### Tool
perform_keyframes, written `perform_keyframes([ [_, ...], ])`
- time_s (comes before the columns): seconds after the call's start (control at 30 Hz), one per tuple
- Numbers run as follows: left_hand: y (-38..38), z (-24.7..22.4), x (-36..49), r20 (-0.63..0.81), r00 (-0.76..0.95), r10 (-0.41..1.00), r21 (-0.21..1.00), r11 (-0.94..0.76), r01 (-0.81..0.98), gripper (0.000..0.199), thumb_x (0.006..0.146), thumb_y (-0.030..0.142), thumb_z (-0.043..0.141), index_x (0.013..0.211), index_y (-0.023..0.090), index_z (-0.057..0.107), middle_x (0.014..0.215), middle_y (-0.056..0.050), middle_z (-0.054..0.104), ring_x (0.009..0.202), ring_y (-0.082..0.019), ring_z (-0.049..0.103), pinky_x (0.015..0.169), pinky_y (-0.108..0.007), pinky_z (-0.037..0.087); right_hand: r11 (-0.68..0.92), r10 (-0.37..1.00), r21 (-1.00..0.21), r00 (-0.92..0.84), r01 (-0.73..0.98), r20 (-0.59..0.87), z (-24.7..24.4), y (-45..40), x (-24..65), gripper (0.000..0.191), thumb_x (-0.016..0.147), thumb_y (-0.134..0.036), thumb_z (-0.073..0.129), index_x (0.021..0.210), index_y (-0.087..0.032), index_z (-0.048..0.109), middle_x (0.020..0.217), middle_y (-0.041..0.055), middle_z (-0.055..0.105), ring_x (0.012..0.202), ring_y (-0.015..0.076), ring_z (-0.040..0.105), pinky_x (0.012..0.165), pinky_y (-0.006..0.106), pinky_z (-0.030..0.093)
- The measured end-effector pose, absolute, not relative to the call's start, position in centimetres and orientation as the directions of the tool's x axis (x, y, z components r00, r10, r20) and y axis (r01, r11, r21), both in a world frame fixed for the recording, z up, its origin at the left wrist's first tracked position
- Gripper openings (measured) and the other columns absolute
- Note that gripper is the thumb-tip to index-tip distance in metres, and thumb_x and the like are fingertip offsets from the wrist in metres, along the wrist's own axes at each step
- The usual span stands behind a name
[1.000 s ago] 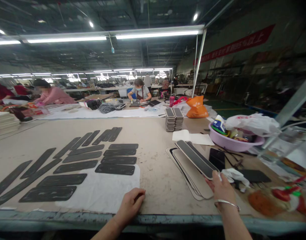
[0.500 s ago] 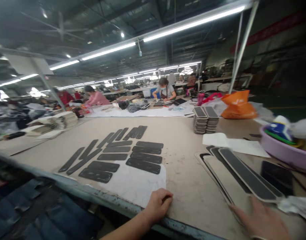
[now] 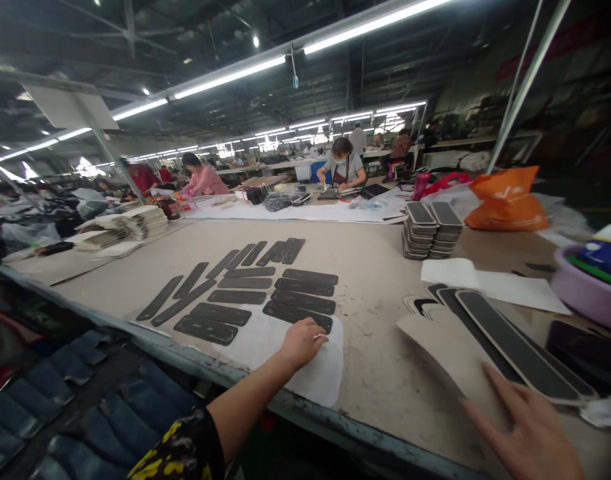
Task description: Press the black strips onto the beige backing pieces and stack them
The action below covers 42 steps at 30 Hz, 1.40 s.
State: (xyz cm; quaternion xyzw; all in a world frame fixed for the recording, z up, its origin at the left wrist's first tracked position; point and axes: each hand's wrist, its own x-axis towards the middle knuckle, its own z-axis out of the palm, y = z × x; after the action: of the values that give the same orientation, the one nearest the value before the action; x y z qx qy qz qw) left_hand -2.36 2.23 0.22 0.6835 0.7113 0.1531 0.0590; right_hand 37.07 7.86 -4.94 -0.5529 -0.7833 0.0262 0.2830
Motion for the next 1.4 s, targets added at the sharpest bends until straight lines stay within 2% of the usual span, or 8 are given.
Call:
perform_keyframes([
  [0.13,4.1,-0.3,-2.4,0.024,0.004,1.000,0.197,-0.009,0.980,0.025,0.083,0.032,0.050,0.079,0.020,0.071,0.088,-0.006,0.062,0.087,-0.019,0.058,0.079,-0.028,0.044,0.541,0.841,-0.370,-0.471,0.755,0.267,-4.9,5.8,34.5,0.063,0.072,-0.047,0.055,0.130,-0.023,0.044,0.113,0.0089,0.047,0.102,0.0223,0.052,0.093,0.035,0.042],
  [0.33,5.1,-0.5,-2.0,-0.058,0.017,0.998,0.071,-0.013,0.997,0.030,0.086,0.029,0.041,0.081,0.019,0.069,0.092,-0.007,0.061,0.085,-0.018,0.059,0.076,-0.029,0.044,0.586,0.789,-0.409,-0.607,0.699,0.094,-4.3,4.7,33.4,0.057,0.064,-0.024,0.056,0.121,-0.030,0.055,0.120,0.0056,0.050,0.114,0.0235,0.045,0.101,0.038,0.035],
  [0.57,6.2,0.0,-1.0,-0.057,0.018,0.998,0.020,-0.017,1.000,0.022,0.081,0.021,0.045,0.078,0.015,0.066,0.091,-0.010,0.060,0.081,-0.019,0.059,0.073,-0.030,0.044,0.591,0.751,-0.513,-0.657,0.622,0.068,-2.0,3.3,30.0,0.044,0.069,-0.015,0.048,0.107,-0.030,0.064,0.116,0.0058,0.057,0.111,0.0232,0.048,0.102,0.045,0.031],
  [0.77,5.2,4.6,-0.7,0.128,-0.030,0.991,0.049,0.024,0.999,0.020,0.080,0.019,0.044,0.078,0.016,0.063,0.087,-0.006,0.060,0.076,-0.014,0.058,0.070,-0.024,0.043,0.566,0.769,-0.653,-0.609,0.503,0.196,-3.4,2.2,28.3,0.037,0.077,-0.023,0.051,0.112,-0.027,0.062,0.122,0.0072,0.056,0.118,0.0246,0.045,0.104,0.046,0.030],
  [0.9,3.2,9.9,-0.1,0.376,-0.137,0.917,0.424,-0.038,0.905,0.014,0.077,0.023,0.050,0.073,0.017,0.062,0.073,-0.001,0.059,0.066,-0.012,0.055,0.063,-0.021,0.041,0.377,0.888,-0.849,-0.406,0.371,0.217,-3.2,2.1,27.6,0.037,0.079,-0.034,0.053,0.112,-0.019,0.062,0.115,0.0104,0.060,0.108,0.0235,0.053,0.097,0.040,0.041],
  [1.03,1.3,13.5,1.9,0.334,-0.282,0.900,0.893,-0.207,0.399,0.013,0.074,0.028,0.058,0.074,0.016,0.060,0.054,0.002,0.055,0.046,-0.009,0.045,0.046,-0.020,0.034,-0.041,0.965,-0.998,-0.259,0.043,-0.051,-2.6,1.9,26.4,0.045,0.075,-0.046,0.057,0.111,-0.017,0.062,0.104,0.0097,0.065,0.096,0.0232,0.060,0.087,0.041,0.049],
  [1.2,0.3,13.7,4.9,0.263,-0.326,0.908,0.949,-0.304,-0.080,0.013,0.071,0.022,0.064,0.080,0.014,0.061,0.059,0.001,0.058,0.052,-0.010,0.053,0.049,-0.020,0.041,-0.381,0.919,-0.864,-0.238,-0.329,-0.315,-2.4,1.5,25.9,0.057,0.061,-0.051,0.070,0.104,-0.014,0.063,0.100,0.0122,0.066,0.088,0.0219,0.063,0.078,0.037,0.053],
  [1.4,-0.2,11.4,6.5,0.139,-0.361,0.922,0.913,-0.261,-0.314,0.012,0.066,0.019,0.068,0.076,0.014,0.063,0.067,0.001,0.059,0.054,-0.008,0.054,0.051,-0.019,0.045,-0.354,0.934,-0.858,-0.195,-0.372,-0.300,-1.3,1.8,27.5,0.042,0.059,-0.051,0.071,0.082,-0.016,0.066,0.077,0.0029,0.065,0.068,0.0119,0.061,0.066,0.025,0.053],
])
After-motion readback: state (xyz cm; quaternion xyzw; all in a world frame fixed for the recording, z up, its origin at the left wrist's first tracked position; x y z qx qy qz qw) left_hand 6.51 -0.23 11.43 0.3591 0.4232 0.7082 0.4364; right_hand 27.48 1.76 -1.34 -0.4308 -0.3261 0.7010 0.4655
